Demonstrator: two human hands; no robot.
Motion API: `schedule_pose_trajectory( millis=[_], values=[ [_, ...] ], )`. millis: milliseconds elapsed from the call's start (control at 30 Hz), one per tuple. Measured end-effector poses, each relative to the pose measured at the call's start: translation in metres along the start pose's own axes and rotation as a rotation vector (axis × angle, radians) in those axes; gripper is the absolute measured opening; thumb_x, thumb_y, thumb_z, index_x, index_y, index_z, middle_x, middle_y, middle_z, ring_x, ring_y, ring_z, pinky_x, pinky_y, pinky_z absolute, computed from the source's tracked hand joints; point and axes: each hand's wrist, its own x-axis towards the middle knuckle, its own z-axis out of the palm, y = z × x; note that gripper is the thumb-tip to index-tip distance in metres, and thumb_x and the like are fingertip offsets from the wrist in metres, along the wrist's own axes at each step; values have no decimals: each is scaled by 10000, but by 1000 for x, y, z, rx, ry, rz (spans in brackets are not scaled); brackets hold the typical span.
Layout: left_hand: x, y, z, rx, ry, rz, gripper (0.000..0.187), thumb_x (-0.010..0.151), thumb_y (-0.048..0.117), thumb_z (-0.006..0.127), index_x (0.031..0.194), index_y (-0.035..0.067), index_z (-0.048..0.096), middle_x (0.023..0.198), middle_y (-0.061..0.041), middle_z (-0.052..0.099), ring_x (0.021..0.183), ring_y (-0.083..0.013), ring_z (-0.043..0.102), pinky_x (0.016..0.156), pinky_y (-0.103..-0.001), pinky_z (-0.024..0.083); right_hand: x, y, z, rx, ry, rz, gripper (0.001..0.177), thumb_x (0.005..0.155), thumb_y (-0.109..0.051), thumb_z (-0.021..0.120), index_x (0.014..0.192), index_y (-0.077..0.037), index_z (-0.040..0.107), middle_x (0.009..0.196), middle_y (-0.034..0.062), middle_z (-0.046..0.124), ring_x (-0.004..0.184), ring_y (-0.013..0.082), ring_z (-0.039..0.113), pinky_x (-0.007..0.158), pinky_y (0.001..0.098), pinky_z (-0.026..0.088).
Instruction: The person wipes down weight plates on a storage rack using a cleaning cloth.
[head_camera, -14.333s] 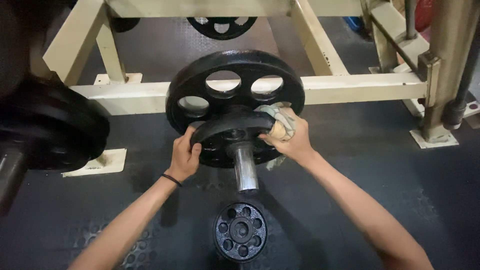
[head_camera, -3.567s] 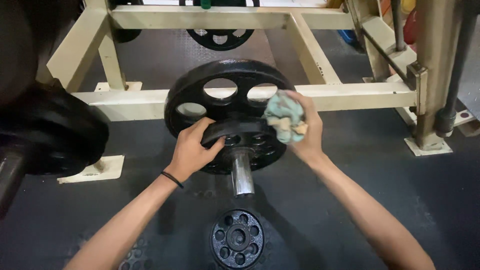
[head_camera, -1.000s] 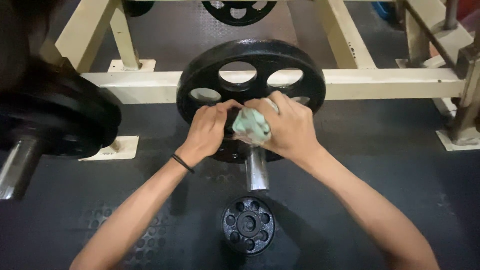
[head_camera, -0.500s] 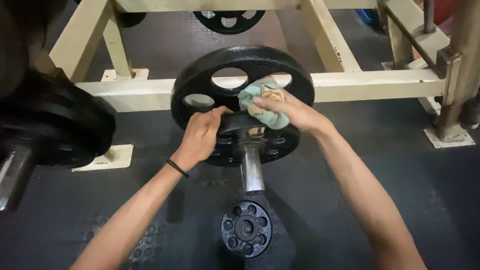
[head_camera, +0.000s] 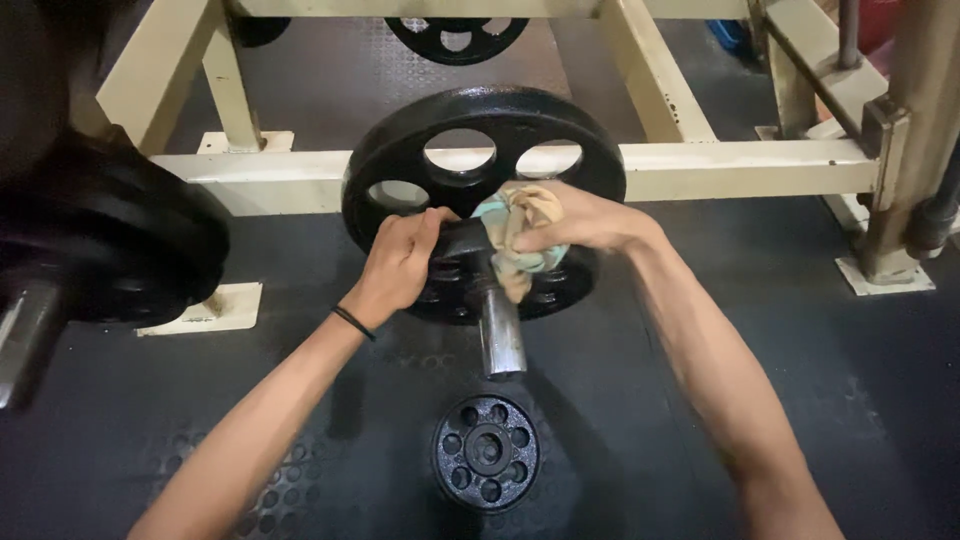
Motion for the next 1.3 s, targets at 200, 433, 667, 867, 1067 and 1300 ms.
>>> schedule_pose_trajectory(
  millis=[200,433,667,867,1067,1300],
  values=[
    [-11,-22,7,-103,22,-96,643,1125,436,308,1124,-77,697,941,-248,744,902,-374,743,827,-416,540,12,-8,10,24,14,43,335,929,-244,749,1171,-20,691,1015,2,709,921,74,615,800,270,517],
    [-16,-22,11,-152,108,-128,630,1121,423,349,1066,-100,697,788,-244,698,753,-303,736,735,-395,525,-15,-12,45,49,1076,-334,349,1090,-286,604,1314,-19,580,1087,55,695,882,146,638,781,308,517],
    [-25,-29,13,-175,149,-45,595,1160,408,391,1054,-99,686,678,-169,600,621,-228,651,648,-393,487,-70,21,48,-292,561,-436,624,1005,-370,508,1494,-32,317,1497,162,432,1421,288,416,1201,407,321],
    [-20,-30,14,-158,135,-229,556,1099,375,415,1028,-81,724,513,-163,415,466,-257,464,535,-412,358,-63,18,63,-1047,657,-513,669,640,-166,893,1244,-156,605,1424,275,457,1274,440,546,1015,491,515],
    [8,8,-10,-56,58,120,417,1152,310,472,1118,-55,670,988,-234,698,930,-380,716,799,-445,540,-51,19,52,-980,726,-523,678,692,-229,913,1268,-34,613,1238,233,563,1026,423,664,826,487,571],
    [23,66,1,155,-5,110,317,956,352,654,1046,53,715,820,-198,720,765,-396,697,655,-477,527,-56,-39,80,-966,669,-270,890,639,-478,926,1289,21,578,1253,252,557,1118,473,605,939,522,509]
  ],
)
